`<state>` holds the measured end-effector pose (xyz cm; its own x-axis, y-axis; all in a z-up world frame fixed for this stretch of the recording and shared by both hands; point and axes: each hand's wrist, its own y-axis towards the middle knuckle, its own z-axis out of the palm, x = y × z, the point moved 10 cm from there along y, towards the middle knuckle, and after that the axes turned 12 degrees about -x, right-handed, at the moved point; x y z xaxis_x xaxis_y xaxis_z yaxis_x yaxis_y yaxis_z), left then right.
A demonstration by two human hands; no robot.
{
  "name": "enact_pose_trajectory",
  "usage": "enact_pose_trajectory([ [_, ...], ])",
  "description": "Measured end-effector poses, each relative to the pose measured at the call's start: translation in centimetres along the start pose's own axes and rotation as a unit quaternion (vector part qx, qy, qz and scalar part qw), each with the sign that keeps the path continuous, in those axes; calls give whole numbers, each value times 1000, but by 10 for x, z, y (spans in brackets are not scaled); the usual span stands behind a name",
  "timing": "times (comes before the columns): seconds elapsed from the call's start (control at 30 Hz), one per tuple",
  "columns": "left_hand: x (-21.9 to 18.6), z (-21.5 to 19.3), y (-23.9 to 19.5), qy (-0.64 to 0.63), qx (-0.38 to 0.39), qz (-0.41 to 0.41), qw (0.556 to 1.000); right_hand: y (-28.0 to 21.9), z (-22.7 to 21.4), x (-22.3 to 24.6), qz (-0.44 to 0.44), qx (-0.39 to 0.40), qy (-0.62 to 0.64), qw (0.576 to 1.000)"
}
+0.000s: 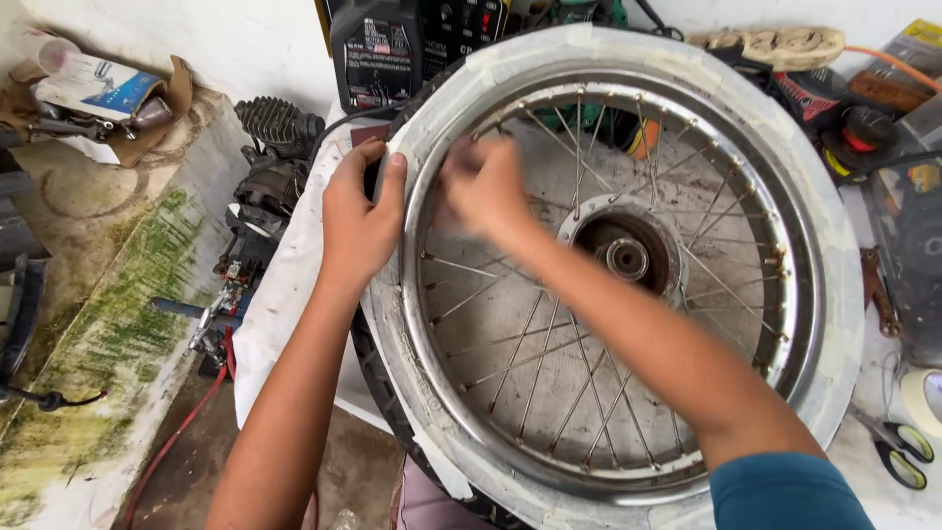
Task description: The person sands the rim of a motorcycle wheel using a sanding block. They hold the wheel steady with one hand while moving the sanding block along the metal rim with the other hand, working their way around the circumference.
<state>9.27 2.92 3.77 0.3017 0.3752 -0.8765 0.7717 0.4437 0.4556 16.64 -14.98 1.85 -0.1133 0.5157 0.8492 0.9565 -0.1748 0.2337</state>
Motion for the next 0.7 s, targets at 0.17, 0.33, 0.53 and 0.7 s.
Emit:
enact_pose_trajectory([
  [0.17, -9, -1, -2, -10, 9, 4, 1000, 7, -17, 4, -9, -22, 28, 999],
  [0.33, 2, -1, -1, 31, 1, -4, 1000, 61, -53, -21, 174, -33, 96, 980],
  [0.53, 1, 0, 3, 36, -6, 2, 999, 35, -27, -14, 65, -62, 16, 996],
  [0.7, -16, -4, -3, -26, 17, -16, 999, -32, -7, 18, 42, 52, 42, 997],
])
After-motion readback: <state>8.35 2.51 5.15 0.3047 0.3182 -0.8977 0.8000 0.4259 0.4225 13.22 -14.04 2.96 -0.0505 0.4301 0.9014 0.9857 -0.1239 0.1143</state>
